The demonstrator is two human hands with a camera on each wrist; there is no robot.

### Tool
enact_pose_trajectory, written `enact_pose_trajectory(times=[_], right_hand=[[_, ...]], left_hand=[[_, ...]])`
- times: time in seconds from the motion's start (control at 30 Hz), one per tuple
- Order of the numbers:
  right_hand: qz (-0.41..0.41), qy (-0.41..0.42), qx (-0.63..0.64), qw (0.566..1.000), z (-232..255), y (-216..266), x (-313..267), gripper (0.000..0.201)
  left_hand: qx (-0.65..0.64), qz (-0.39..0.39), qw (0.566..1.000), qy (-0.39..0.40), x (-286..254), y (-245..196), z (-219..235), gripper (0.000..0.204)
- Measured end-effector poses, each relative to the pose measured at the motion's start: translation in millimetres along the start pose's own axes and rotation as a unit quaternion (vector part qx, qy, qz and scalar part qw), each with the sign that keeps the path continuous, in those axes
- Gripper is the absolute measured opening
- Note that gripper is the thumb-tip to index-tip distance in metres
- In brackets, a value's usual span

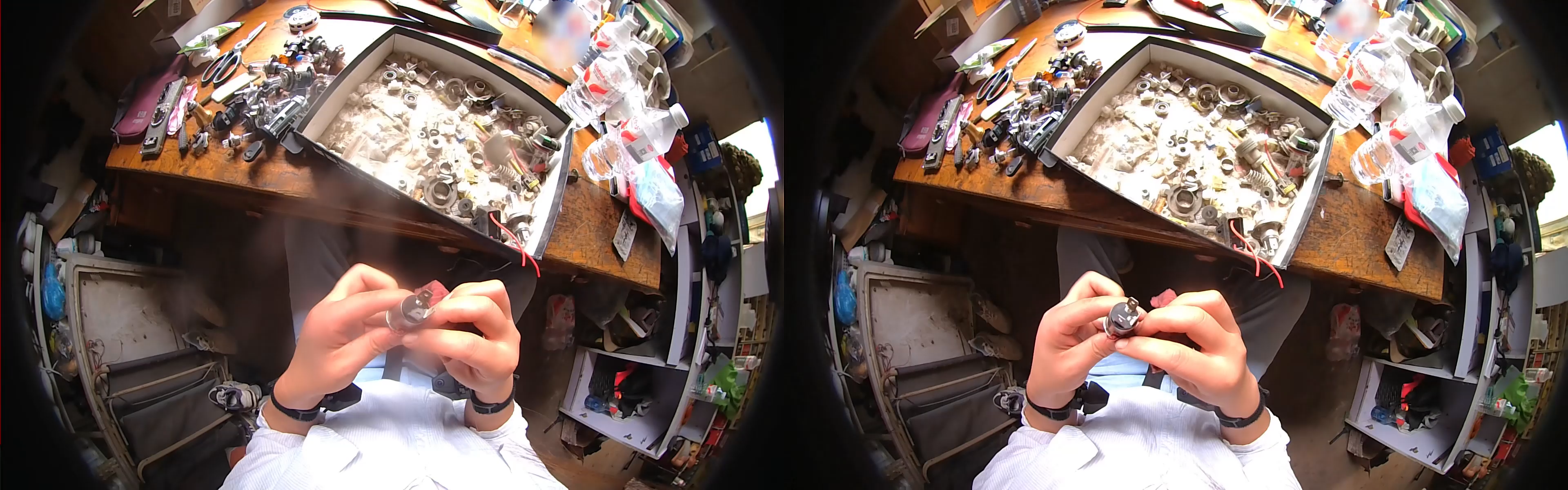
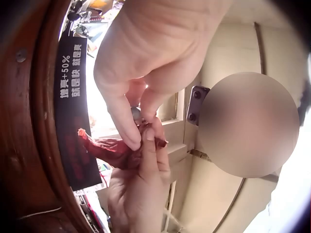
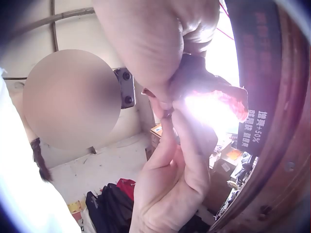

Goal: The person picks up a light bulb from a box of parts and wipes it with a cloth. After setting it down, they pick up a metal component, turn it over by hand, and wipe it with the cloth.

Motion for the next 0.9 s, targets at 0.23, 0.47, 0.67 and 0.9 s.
enact_pose_trajectory(times=[0.23, 0.47, 0.67, 0.9], right_hand=[[-0.011, 0.002, -0.026, 1.0, 9.1, -5.3, 5.4, 0.03], [-0.019, -0.056, 0.052, 0.997, 14.1, -1.4, -1.3, 0.033], [-0.005, -0.029, -0.024, 0.999, -0.5, -0.4, 3.9, 0.04], [-0.006, -0.005, 0.001, 1.0, 0.8, 2.5, 7.1, 0.036]], left_hand=[[-0.087, 0.033, 0.994, 0.052, 0.8, 9.5, 0.5, 0.031], [-0.101, 0.031, 0.994, 0.004, 3.0, 11.6, 4.9, 0.03], [0.039, 0.002, 0.999, -0.006, 5.9, -5.9, -0.6, 0.033], [-0.078, 0.016, 0.997, 0.003, -0.1, 7.2, -1.5, 0.042]])
Point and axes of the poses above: each hand's wrist, its own x-axis towards the middle knuckle, its own z-axis out of the back of the hand, y = z × x, the point moved 6 cm from there along x, towards the middle knuckle, and after that the axes turned 1 degree about y, right-handed, at the moved point
